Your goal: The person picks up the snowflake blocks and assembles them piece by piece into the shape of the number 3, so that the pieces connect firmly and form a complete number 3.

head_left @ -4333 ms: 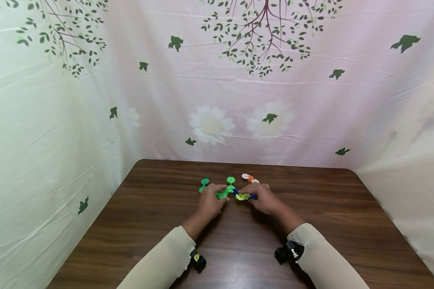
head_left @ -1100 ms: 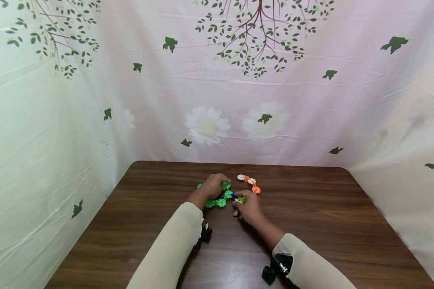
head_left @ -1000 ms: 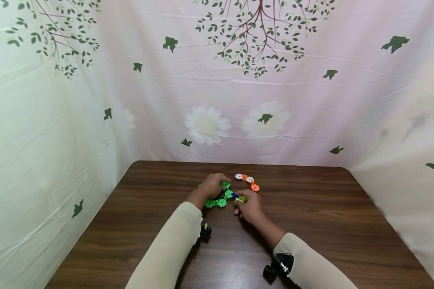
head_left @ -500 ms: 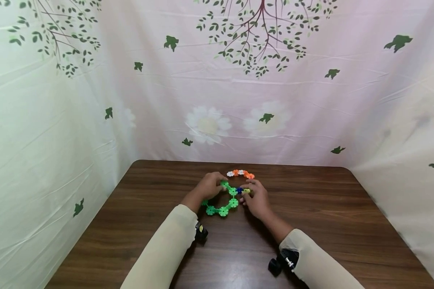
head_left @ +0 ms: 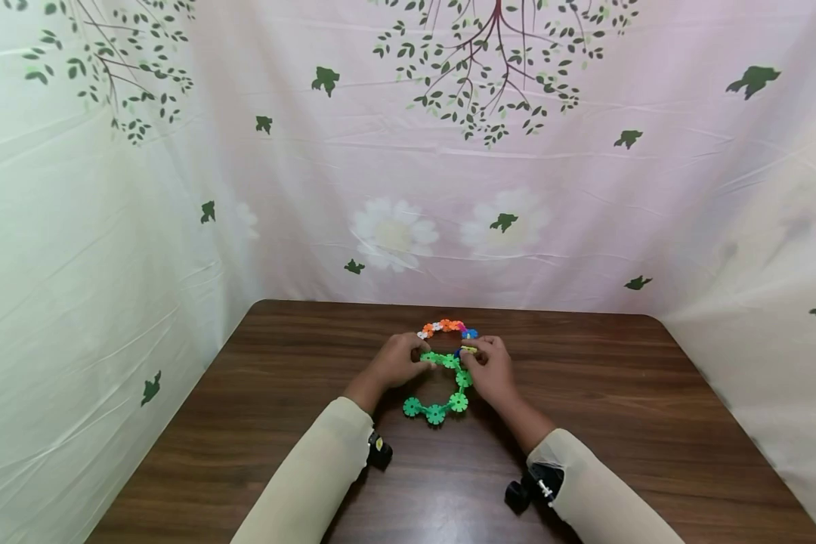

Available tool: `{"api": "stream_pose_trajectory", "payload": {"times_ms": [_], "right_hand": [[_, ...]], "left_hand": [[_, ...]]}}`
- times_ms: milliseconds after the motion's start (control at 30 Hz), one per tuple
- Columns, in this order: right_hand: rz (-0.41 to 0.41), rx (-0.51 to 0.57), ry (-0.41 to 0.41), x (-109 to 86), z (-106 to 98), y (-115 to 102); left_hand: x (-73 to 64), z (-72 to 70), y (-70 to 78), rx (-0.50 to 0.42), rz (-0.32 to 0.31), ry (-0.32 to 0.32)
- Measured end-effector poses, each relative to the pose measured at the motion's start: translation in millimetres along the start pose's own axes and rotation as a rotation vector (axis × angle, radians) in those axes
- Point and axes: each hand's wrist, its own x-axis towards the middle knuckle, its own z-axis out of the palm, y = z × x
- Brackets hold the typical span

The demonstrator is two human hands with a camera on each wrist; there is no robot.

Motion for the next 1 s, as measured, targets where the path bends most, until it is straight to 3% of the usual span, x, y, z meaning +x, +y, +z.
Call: {"api": "stream_pose_trajectory", "payload": {"times_ms": [267, 467, 800, 1000], "right_hand": [[0.020, 0.122, -0.196, 1.3, -9.5, 0.6], [0.007, 0.088, -0.279, 3.6, -16.4, 1.9], [-0.004, -0.050, -0.289, 2.8, -23.9, 9.0], [0.015, -0.062, -0.287, 3.3, -25.4, 12.4]], "left_hand": [[-2.9, -1.3, 1.1, -0.008, 0.004, 0.019], [-6.6, -0.4, 2.3, -0.014, 0.020, 0.025], [-6.4, 10.1, 4.3, -0.059, 0.009, 0.056], [-4.8, 19.0, 1.2, -0.100, -0.032, 0.062]]}}
